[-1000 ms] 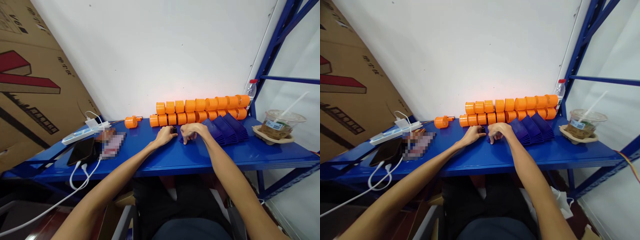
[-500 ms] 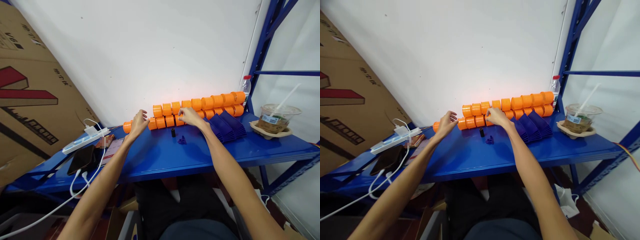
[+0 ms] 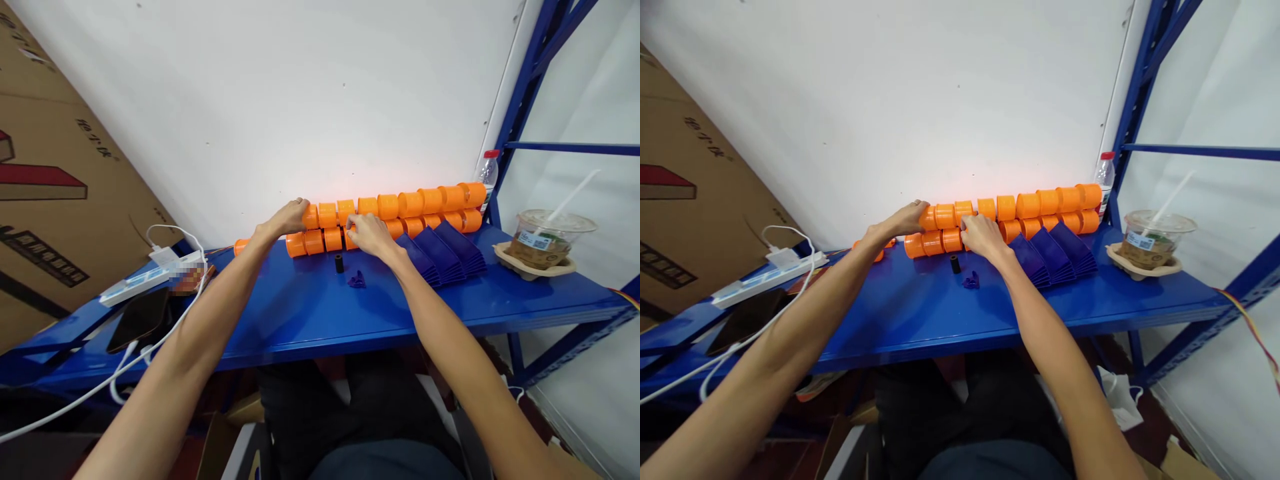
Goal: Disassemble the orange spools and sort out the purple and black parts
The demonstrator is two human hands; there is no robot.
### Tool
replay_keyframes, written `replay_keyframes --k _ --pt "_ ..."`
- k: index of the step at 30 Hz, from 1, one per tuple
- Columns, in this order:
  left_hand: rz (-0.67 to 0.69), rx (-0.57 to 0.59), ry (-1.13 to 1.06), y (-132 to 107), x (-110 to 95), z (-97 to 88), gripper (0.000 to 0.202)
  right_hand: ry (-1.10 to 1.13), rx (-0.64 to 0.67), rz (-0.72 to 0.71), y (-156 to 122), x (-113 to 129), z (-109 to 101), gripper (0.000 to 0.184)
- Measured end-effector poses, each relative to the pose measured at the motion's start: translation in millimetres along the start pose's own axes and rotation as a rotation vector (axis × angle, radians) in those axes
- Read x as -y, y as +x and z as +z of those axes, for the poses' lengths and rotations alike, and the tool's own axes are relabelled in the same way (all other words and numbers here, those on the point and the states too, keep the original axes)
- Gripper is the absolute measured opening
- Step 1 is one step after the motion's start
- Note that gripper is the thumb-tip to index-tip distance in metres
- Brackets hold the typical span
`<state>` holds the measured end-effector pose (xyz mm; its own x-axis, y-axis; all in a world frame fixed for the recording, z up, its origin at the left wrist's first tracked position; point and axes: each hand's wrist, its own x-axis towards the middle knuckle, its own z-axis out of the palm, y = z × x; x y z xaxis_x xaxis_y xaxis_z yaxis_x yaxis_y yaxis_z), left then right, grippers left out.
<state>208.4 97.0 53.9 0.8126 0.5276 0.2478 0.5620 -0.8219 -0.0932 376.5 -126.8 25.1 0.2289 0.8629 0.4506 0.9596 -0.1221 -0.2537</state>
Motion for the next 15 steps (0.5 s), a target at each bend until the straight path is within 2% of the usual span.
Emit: replay_keyframes --k 3,6,9,11,15 --pt "0.001 -0.096 0.022 -14 13 -8.3 0.06 0.026 -0.042 -0.002 0 4 -2 0.029" --pt "-0.014 -0.307 0.006 -49 9 -23.6 0.062 0.137 -0.127 -0.005 3 6 1 0.025" --pt "0.066 -0.58 -0.048 -86 -19 -34.3 0.069 0.288 -0.256 -0.009 8 9 5 0.021" --pt "0.149 -0.72 -0.114 -102 -45 -34.1 0.072 0.359 -0.34 -0.007 10 9 7 0.025" --pt "0.323 -0.838 -0.231 -107 -87 -17.5 0.071 0.37 -0.422 -0.017 9 4 8 0.039"
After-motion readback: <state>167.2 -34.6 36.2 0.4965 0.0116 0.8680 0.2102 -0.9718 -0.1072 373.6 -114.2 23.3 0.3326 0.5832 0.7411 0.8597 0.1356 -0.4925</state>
